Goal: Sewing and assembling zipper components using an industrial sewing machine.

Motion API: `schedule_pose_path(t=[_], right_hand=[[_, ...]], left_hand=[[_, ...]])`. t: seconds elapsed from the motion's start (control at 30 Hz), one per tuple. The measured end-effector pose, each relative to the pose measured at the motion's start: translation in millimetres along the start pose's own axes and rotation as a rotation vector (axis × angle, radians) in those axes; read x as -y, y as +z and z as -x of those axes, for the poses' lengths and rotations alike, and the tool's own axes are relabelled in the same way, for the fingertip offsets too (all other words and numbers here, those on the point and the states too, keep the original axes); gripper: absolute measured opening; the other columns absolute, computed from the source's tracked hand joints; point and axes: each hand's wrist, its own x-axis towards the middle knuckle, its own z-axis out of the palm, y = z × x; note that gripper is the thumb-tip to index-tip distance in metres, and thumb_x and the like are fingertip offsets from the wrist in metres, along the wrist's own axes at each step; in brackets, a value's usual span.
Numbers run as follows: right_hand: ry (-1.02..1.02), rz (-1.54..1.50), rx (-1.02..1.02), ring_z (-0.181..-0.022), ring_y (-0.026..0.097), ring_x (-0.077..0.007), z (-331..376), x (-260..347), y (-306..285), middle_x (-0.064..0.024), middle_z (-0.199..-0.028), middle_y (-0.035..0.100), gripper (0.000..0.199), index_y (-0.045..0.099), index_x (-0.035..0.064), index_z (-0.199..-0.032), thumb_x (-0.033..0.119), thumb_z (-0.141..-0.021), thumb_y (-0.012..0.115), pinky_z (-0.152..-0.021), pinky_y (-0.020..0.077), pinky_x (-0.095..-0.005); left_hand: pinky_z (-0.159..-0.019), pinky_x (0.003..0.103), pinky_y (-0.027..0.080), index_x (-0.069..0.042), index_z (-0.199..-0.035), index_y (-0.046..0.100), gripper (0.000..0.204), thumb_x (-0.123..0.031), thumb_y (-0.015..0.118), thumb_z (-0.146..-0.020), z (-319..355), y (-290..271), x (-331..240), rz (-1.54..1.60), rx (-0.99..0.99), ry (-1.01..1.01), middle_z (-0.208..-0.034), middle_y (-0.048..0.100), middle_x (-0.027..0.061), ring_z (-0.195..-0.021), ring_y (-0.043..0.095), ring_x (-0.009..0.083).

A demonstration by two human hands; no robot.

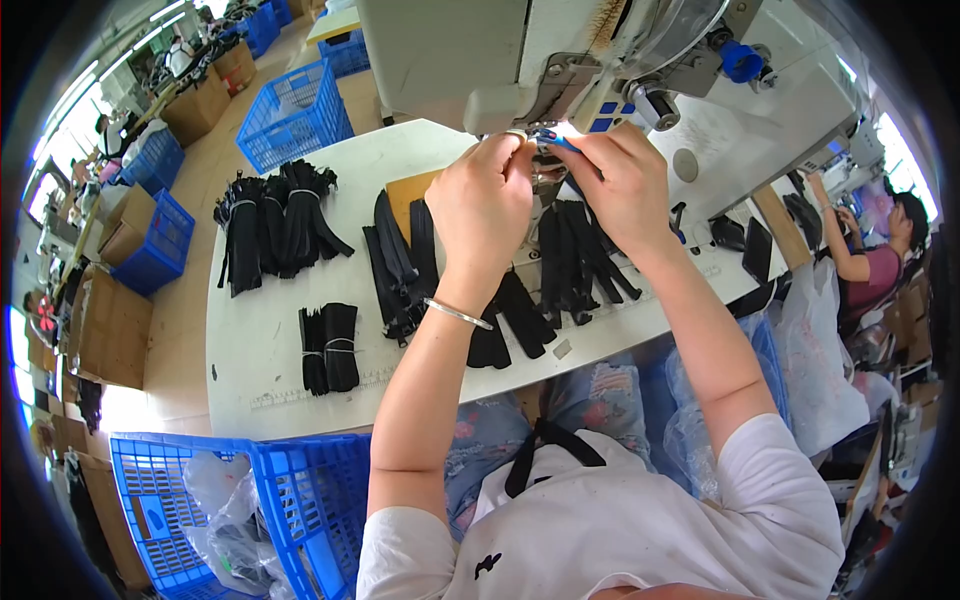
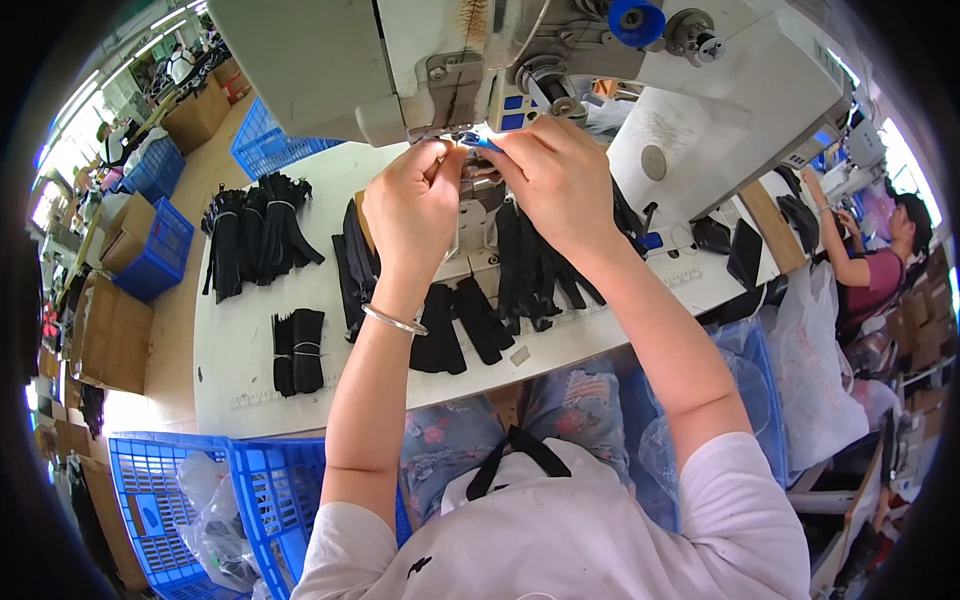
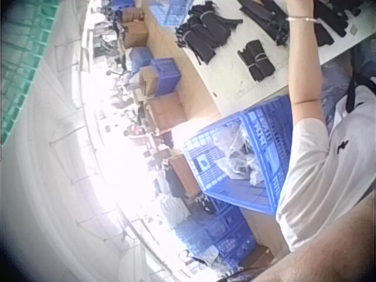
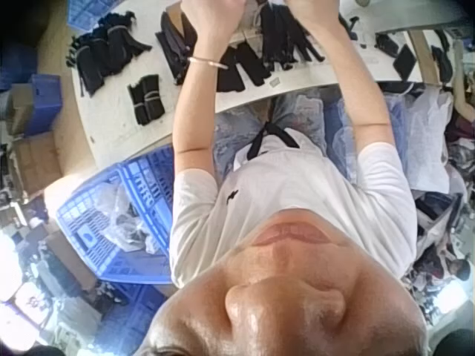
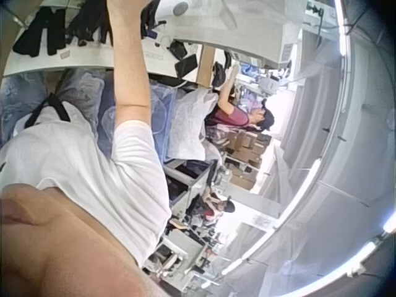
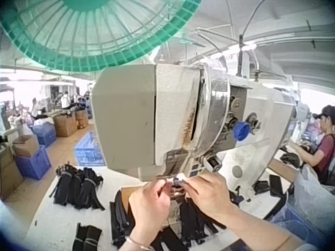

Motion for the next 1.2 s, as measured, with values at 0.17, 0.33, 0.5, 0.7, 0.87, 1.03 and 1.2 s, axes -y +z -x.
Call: schedule_pose_path(t=[0.17, 0.33, 0.5, 0.7, 0.87, 1.03, 1.2], right_hand=[[0.49, -0.326, 0.447, -0.056, 0.054, -0.0152, -16.3, 5.9, -17.5, -0.0059, -0.069, 0.059, 0.015, 0.067, 0.0061, -0.089, 0.019, -0.081, 0.069, -0.05, 0.0426, -0.0295], [1.232, -1.435, 0.602, -0.049, 0.048, -0.0058, -19.9, -12.7, -14.8, -0.0049, -0.071, 0.06, 0.024, 0.062, -0.0054, -0.097, 0.017, -0.089, 0.059, -0.042, 0.0387, -0.0198], [1.216, -1.445, 0.62, -0.051, 0.045, -0.0041, -19.6, 5.5, -26.3, -0.0016, -0.067, 0.055, 0.031, 0.059, -0.0023, -0.109, 0.024, -0.094, 0.052, -0.046, 0.0369, -0.0185], [0.967, -1.246, 0.743, -0.068, 0.044, -0.002, -13.0, -3.1, -36.6, 0.0048, -0.076, 0.049, 0.039, 0.051, 0.0025, -0.125, 0.029, -0.096, 0.049, -0.053, 0.0357, -0.0181], [0.805, -1.059, 0.934, -0.064, 0.05, -0.0033, -27.0, -16.6, -40.4, -0.001, -0.074, 0.057, 0.046, 0.05, -0.0024, -0.12, 0.028, -0.088, 0.062, -0.052, 0.0376, -0.0181], [0.788, -1.0, 0.834, -0.055, 0.052, -0.0065, -29.0, -18.2, -33.0, -0.0045, -0.062, 0.06, 0.031, 0.055, -0.0006, -0.097, 0.029, -0.089, 0.061, -0.048, 0.0391, -0.0219], [0.822, -1.042, 0.944, -0.042, 0.043, -0.0083, -36.6, -14.6, -41.4, -0.006, -0.059, 0.058, 0.029, 0.054, 0.0013, -0.085, 0.028, -0.094, 0.052, -0.04, 0.0321, -0.0255]], left_hand=[[-0.049, 0.03, 0.039, -0.007, -0.081, 0.067, 0.01, -0.017, 0.067, -0.08, -0.1, -0.3, 1.2, -0.048, 0.026, 0.017, -0.059, 0.057, 0.0083, -0.048, 0.05, 0.0221], [-0.051, 0.035, 0.044, -0.007, -0.076, 0.063, 0.012, -0.018, 0.067, -0.08, 0.1, -6.0, -3.7, -0.064, 0.051, -0.003, -0.069, 0.063, 0.0076, -0.058, 0.06, 0.0276], [-0.049, 0.033, 0.043, -0.011, -0.091, 0.066, 0.016, -0.023, 0.068, -0.081, 7.3, -24.0, 0.6, -0.19, 0.087, 0.079, -0.063, 0.059, 0.0044, -0.054, 0.058, 0.0238], [-0.044, 0.028, 0.036, -0.008, -0.105, 0.067, 0.027, -0.014, 0.072, -0.078, 65.3, -85.0, 6.9, -0.218, 0.297, 0.079, -0.052, 0.046, 0.0025, -0.043, 0.043, 0.0138], [-0.043, 0.03, 0.037, -0.005, -0.1, 0.066, 0.023, -0.01, 0.071, -0.078, 127.9, -128.3, 34.9, -0.37, 0.464, 0.154, -0.056, 0.052, 0.0033, -0.043, 0.047, 0.0169], [-0.043, 0.029, 0.035, -0.006, -0.099, 0.066, 0.02, -0.007, 0.068, -0.079, 156.9, -151.6, 48.9, -0.482, 0.48, 0.059, -0.055, 0.051, 0.0019, -0.042, 0.046, 0.0154], [-0.043, 0.029, 0.038, -0.006, -0.093, 0.067, 0.015, -0.006, 0.067, -0.078, 168.1, -141.2, 66.2, -0.498, 0.481, 0.118, -0.055, 0.052, 0.0028, -0.043, 0.049, 0.0175]])
